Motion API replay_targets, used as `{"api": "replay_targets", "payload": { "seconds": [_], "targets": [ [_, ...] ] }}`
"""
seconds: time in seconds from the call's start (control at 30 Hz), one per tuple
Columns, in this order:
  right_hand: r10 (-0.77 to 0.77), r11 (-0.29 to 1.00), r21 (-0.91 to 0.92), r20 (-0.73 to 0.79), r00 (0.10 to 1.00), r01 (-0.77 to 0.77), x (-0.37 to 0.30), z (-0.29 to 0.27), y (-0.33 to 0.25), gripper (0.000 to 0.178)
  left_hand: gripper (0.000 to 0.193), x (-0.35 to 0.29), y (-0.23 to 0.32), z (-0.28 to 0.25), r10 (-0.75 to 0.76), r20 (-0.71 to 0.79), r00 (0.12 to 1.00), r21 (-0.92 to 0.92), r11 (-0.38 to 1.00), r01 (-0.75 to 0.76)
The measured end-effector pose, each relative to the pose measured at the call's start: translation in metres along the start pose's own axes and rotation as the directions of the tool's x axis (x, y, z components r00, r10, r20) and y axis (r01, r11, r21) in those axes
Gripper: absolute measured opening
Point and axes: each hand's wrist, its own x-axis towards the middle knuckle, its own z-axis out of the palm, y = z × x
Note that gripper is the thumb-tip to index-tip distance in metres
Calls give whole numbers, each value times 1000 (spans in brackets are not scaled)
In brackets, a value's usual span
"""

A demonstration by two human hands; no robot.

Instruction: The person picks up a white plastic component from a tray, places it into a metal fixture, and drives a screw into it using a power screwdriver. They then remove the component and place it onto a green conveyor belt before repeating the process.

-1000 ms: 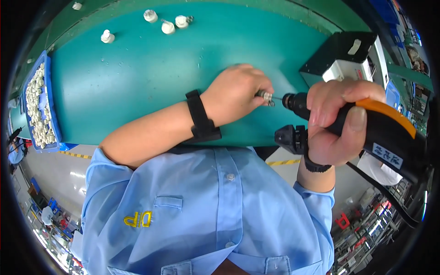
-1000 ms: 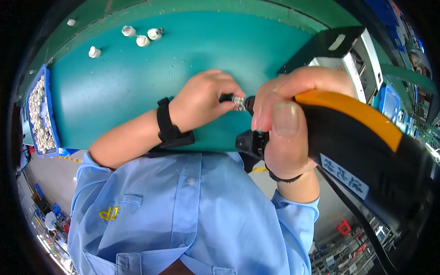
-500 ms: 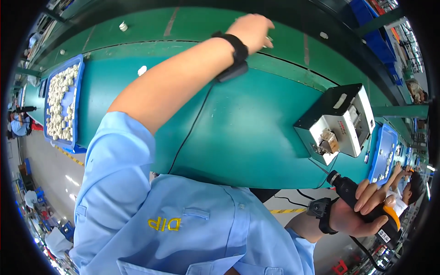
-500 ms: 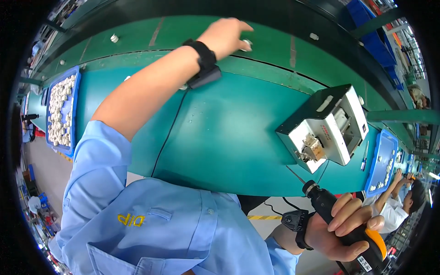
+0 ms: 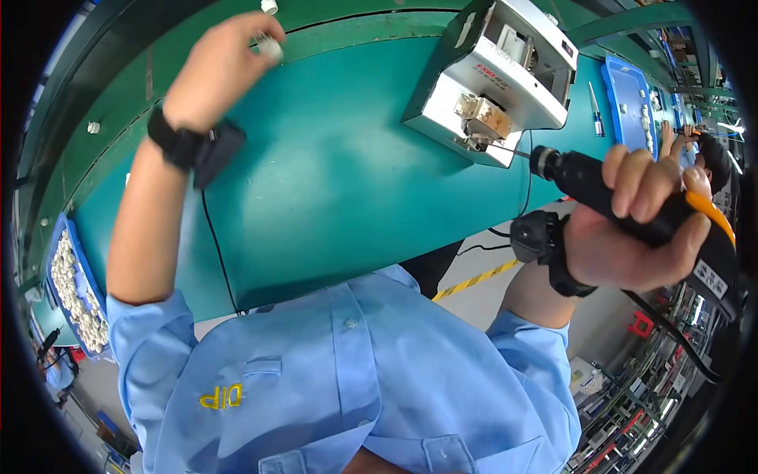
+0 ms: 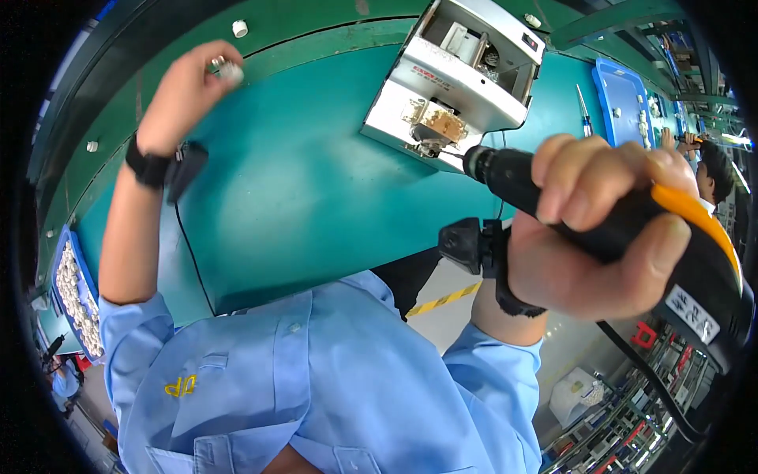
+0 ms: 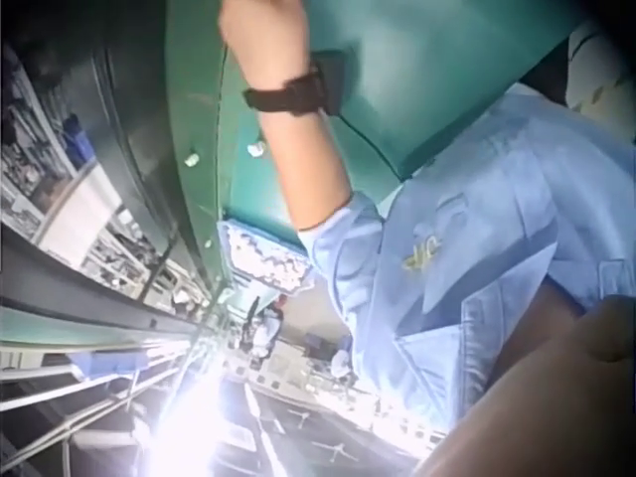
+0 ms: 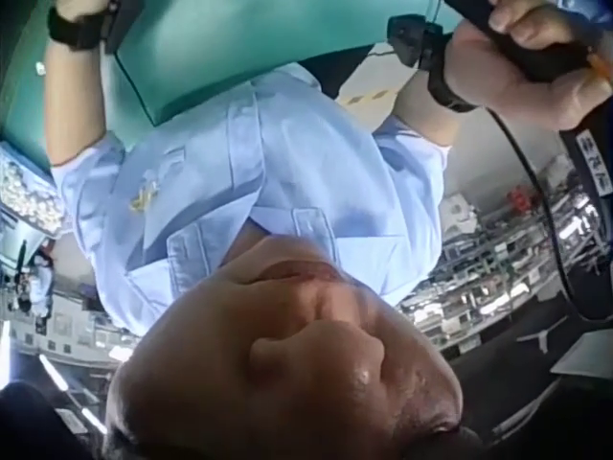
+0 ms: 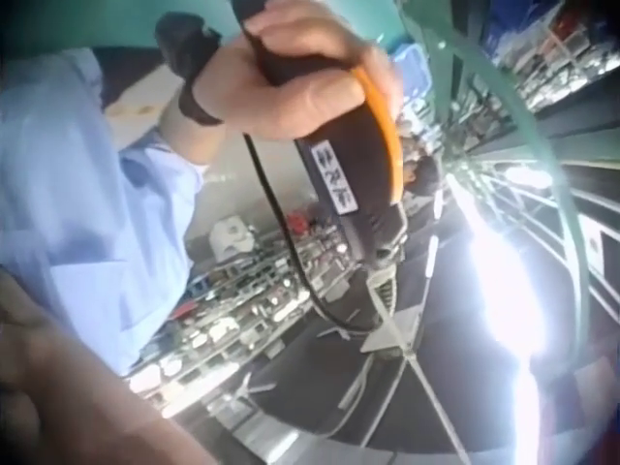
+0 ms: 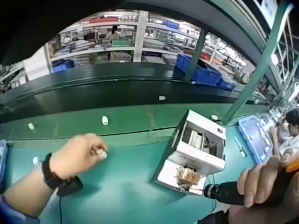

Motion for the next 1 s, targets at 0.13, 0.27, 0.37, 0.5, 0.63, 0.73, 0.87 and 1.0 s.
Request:
{"api": "replay_targets", "payload": {
  "seconds": [0.13, 0.27, 0.37, 0.5, 0.63, 0.73, 0.87, 1.0],
  "targets": [
    [14, 1000, 3, 59, 998, -15, -1, -2, 22, 35, 22, -74, 22, 35, 271, 125, 954, -100, 961, -260],
    [67, 997, -37, 55, 996, -65, -1, 2, 23, 33, 22, -97, 32, 61, 297, 132, 946, -255, 932, -257],
    [107, 993, 21, 234, 966, -115, 6, -1, 29, 31, 22, -101, 33, 62, 288, 119, 950, -305, 921, -241],
    [103, 957, 141, 650, 753, -253, 33, -6, 38, 26, 24, -107, 35, 68, 240, 51, 969, -333, 919, -210],
    [296, 882, 126, 602, 741, -454, 62, -7, 56, 19, 27, -109, 45, 71, 10, 32, 999, -348, 938, 2],
    [501, 826, 125, 283, 818, -550, 67, -16, 67, 19, 28, -112, 40, 78, -61, 41, 997, -368, 927, 72],
    [565, 789, 225, 99, 819, -572, 47, 5, 70, 25, 29, -120, 28, 92, 5, 34, 999, -437, 899, 10],
    [447, 780, 363, 246, 860, -509, 2, 50, 45, 33, 27, -125, 28, 100, 77, 17, 997, -522, 851, -57]
  ]
}}
